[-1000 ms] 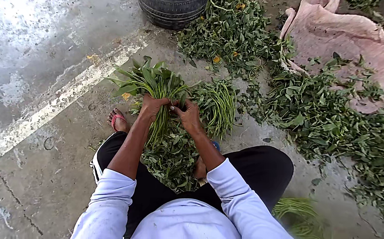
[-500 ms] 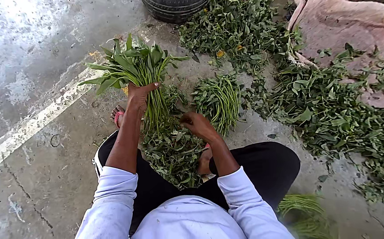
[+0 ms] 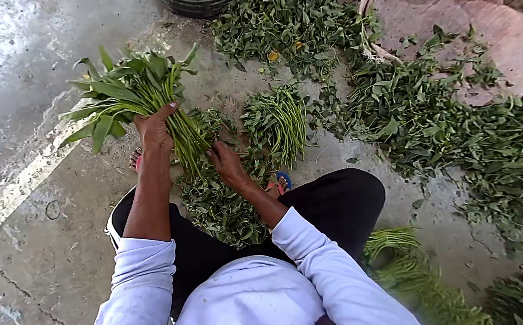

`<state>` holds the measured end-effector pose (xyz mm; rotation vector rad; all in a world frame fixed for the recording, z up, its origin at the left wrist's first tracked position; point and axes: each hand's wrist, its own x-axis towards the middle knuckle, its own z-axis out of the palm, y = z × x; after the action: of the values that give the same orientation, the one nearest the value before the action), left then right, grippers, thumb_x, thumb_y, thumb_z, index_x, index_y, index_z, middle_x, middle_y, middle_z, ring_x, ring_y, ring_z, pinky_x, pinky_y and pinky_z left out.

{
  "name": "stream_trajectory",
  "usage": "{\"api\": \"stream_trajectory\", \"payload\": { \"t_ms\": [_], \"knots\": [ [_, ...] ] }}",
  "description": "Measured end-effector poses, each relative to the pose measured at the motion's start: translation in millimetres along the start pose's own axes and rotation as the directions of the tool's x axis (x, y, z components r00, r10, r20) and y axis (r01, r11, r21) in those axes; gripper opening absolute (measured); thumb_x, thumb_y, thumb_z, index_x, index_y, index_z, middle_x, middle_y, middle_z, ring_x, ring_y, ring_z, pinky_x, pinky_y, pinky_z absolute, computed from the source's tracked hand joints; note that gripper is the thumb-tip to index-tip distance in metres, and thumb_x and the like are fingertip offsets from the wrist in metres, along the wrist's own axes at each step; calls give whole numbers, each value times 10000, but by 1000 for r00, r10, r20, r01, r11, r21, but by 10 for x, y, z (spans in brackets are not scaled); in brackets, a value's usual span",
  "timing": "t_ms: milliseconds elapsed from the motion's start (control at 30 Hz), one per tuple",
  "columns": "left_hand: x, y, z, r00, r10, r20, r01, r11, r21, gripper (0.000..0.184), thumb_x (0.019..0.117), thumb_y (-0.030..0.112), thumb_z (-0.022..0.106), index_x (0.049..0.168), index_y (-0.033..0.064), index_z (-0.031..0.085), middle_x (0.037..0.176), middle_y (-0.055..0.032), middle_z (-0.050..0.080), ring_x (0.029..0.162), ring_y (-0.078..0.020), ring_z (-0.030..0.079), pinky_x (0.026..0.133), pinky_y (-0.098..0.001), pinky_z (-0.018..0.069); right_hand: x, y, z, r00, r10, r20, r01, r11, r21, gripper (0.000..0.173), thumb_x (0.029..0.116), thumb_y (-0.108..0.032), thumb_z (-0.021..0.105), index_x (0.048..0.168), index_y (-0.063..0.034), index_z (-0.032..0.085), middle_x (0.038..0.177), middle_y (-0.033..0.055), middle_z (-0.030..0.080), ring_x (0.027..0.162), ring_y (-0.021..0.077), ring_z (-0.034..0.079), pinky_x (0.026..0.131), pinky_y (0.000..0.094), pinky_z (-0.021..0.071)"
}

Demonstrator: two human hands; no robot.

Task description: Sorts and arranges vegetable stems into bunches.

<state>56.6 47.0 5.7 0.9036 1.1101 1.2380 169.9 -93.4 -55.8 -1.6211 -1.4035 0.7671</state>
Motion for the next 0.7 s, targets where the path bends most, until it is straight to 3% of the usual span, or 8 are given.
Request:
{"api": "stream_trajectory", "payload": {
  "t_ms": [167, 267, 400, 467, 500, 533, 600, 700],
  "knots": [
    [-50, -62, 3, 999, 31, -41, -28, 997, 67, 517, 755, -133, 761, 1194, 8, 528, 976, -91, 718, 853, -199, 735, 779, -369, 644, -253, -8, 86, 999, -33, 19, 33, 999, -13, 277, 1090, -144, 473, 1077, 76, 642, 968, 228, 658, 865, 359, 689, 763, 506, 568],
    [-68, -74, 10, 998, -6, 57, 0, 994, 108, 552, 775, -127, 752, 1248, 7, 500, 1036, -96, 707, 917, -201, 729, 832, -371, 636, -306, 76, 104, 991, -132, -3, 132, 991, 32, 292, 1079, -132, 481, 995, 60, 684, 895, 193, 679, 806, 316, 693, 718, 483, 565],
    [-72, 18, 7, 1000, 27, 3, -27, 1000, -3, 435, 820, -123, 721, 1180, 4, 513, 939, -116, 741, 846, -242, 748, 804, -396, 643, -366, 307, 209, 978, -207, -22, 208, 970, 127, 321, 1062, -122, 459, 915, 65, 674, 820, 169, 651, 744, 275, 656, 693, 441, 539],
    [9, 170, -105, 987, 122, -100, -129, 990, -63, 493, 843, -120, 714, 1253, -23, 459, 1009, -166, 720, 910, -291, 743, 844, -443, 641, -370, 647, 311, 997, -38, 67, 32, 996, 82, 344, 1082, -162, 450, 970, 64, 684, 897, 202, 677, 829, 310, 680, 777, 482, 548],
    [63, 244, -183, 972, 186, -141, -199, 976, -83, 552, 843, -128, 710, 1301, -37, 415, 1059, -198, 692, 945, -326, 733, 861, -475, 640, -343, 850, 337, 982, 108, 157, -111, 994, 14, 319, 1079, -175, 469, 1052, 55, 688, 1021, 232, 677, 941, 352, 678, 851, 525, 538],
    [104, 310, -260, 954, 246, -171, -263, 961, -85, 596, 842, -132, 711, 1332, -43, 384, 1089, -219, 678, 967, -351, 726, 865, -498, 639, -312, 1055, 352, 938, 257, 233, -249, 966, -62, 284, 1053, -152, 526, 1220, 20, 678, 1223, 256, 640, 1126, 401, 637, 960, 578, 509],
    [131, 415, -374, 928, 314, -202, -334, 940, -74, 603, 839, -137, 709, 1334, -41, 379, 1090, -227, 677, 970, -365, 724, 862, -504, 640, -250, 1401, 378, 858, 447, 252, -421, 894, -154, 510, 947, -46, 629, 1449, -84, 547, 1473, 261, 502, 1322, 462, 522, 1036, 656, 462],
    [62, 494, -410, 957, 181, -225, -218, 964, -150, 468, 902, -109, 647, 1289, -15, 402, 1041, -221, 693, 933, -369, 737, 820, -522, 646, 148, 1745, 429, 770, 599, 219, -548, 797, -253, 470, 1004, -70, 573, 1467, -13, 521, 1466, 288, 512, 1341, 453, 524, 1095, 597, 445]
  ]
}}
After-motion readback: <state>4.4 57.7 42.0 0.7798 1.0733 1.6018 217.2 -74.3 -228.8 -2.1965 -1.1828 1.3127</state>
